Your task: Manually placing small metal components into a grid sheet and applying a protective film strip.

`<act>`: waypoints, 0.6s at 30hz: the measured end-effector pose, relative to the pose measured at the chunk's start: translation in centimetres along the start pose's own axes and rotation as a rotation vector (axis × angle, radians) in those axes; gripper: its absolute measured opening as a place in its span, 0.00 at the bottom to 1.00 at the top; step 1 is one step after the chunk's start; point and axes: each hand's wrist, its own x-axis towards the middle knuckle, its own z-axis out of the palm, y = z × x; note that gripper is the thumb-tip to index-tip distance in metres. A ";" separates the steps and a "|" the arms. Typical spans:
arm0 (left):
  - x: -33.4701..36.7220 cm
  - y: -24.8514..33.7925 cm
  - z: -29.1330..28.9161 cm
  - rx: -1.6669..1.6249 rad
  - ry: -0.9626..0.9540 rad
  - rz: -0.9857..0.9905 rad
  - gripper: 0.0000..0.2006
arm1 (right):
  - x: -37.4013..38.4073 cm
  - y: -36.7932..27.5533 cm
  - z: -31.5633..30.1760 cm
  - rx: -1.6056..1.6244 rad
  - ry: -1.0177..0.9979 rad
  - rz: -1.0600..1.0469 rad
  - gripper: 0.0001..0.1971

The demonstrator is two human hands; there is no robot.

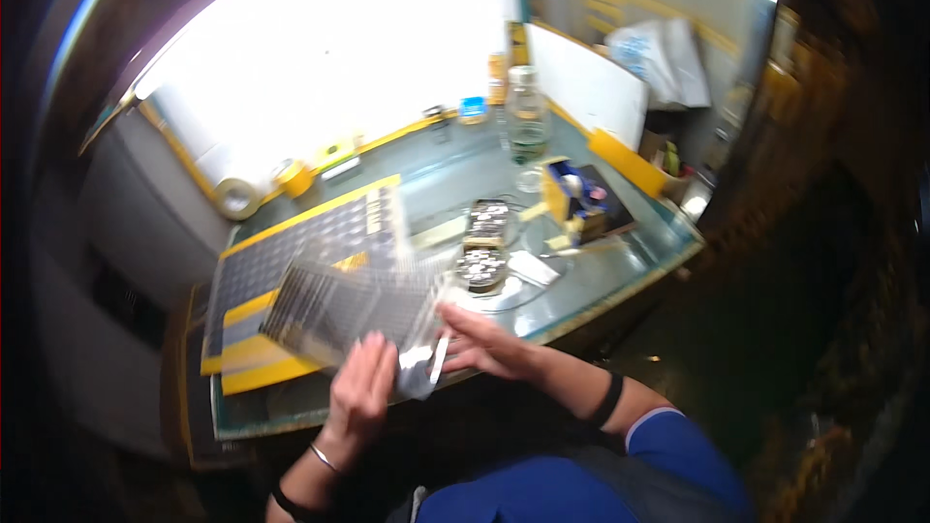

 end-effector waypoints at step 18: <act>-5.6 -11.4 -2.1 -0.333 0.538 -0.839 0.49 | -3.9 -6.2 1.2 -1.267 -0.032 -0.836 0.17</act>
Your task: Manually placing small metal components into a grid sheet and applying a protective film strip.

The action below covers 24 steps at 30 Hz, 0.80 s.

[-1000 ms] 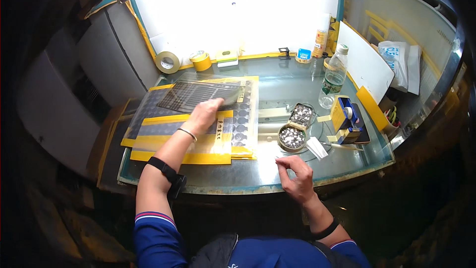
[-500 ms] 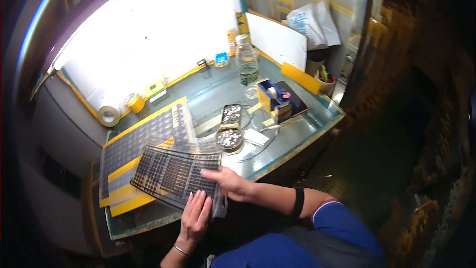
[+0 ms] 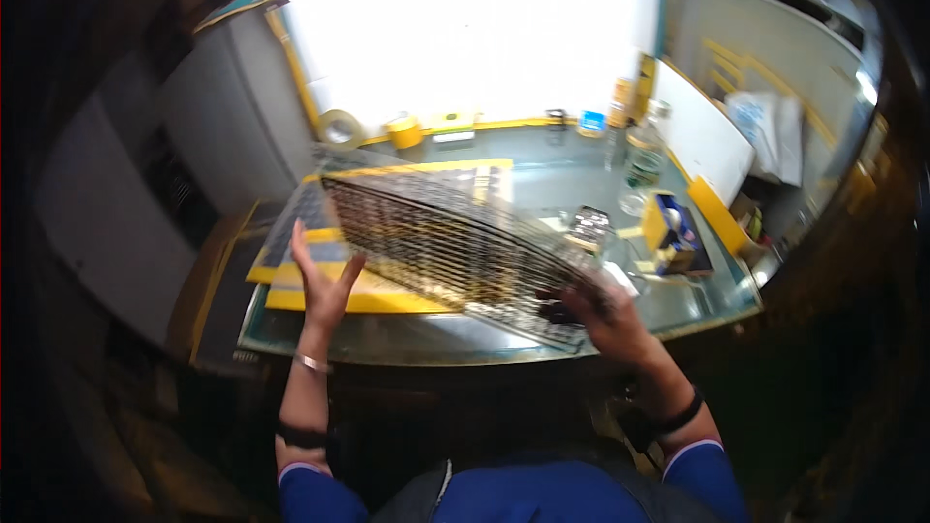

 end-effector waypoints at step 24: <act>-2.1 -0.5 4.2 -0.227 -0.489 -0.195 0.25 | -7.9 2.9 -7.9 0.655 0.543 0.612 0.18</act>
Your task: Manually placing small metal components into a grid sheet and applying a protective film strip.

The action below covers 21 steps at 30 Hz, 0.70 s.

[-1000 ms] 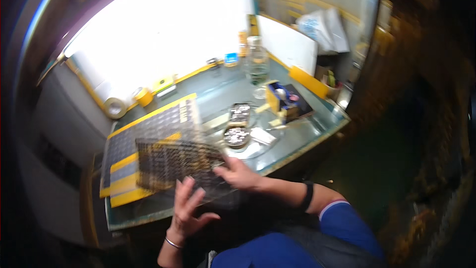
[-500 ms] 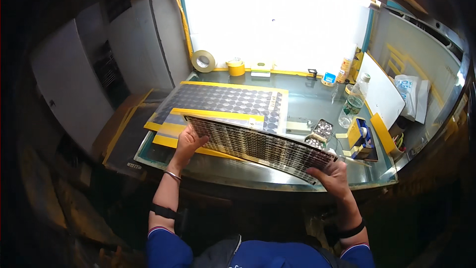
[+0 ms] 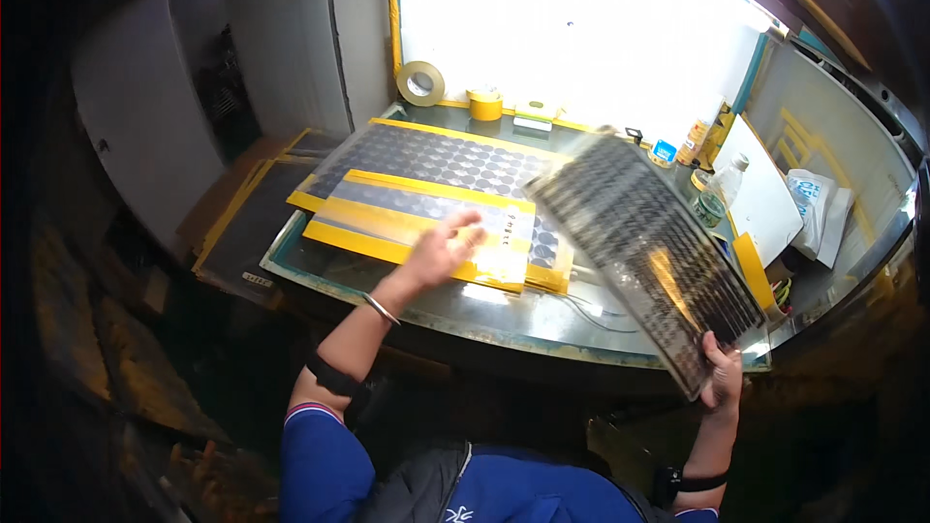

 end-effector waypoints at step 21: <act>-11.9 4.8 -3.0 0.700 0.169 0.078 0.03 | -6.2 -1.2 -2.2 0.057 -0.208 0.697 0.27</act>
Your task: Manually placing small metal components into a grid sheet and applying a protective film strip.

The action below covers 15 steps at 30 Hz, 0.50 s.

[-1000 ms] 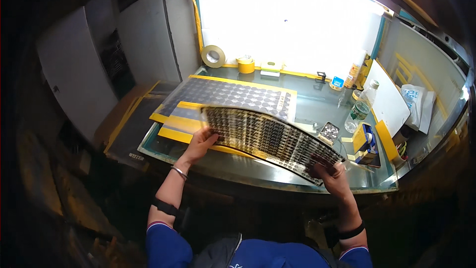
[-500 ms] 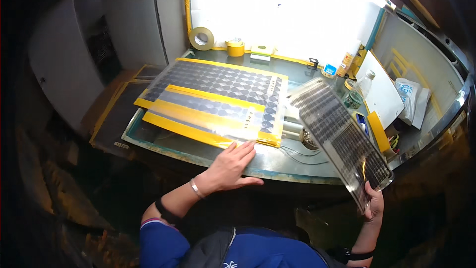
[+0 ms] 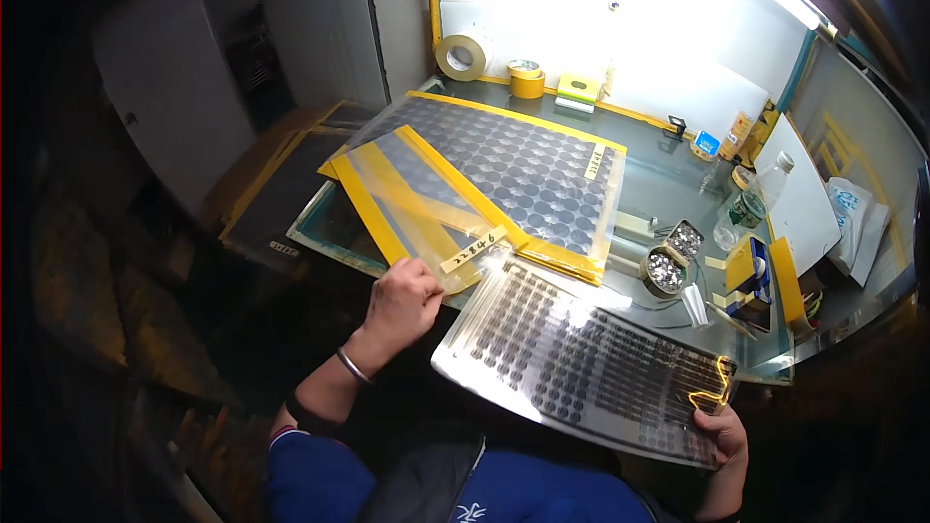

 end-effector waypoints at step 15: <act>-0.7 -0.4 0.0 -0.169 0.213 -0.143 0.07 | 3.4 0.4 2.3 -0.015 -0.060 0.067 0.24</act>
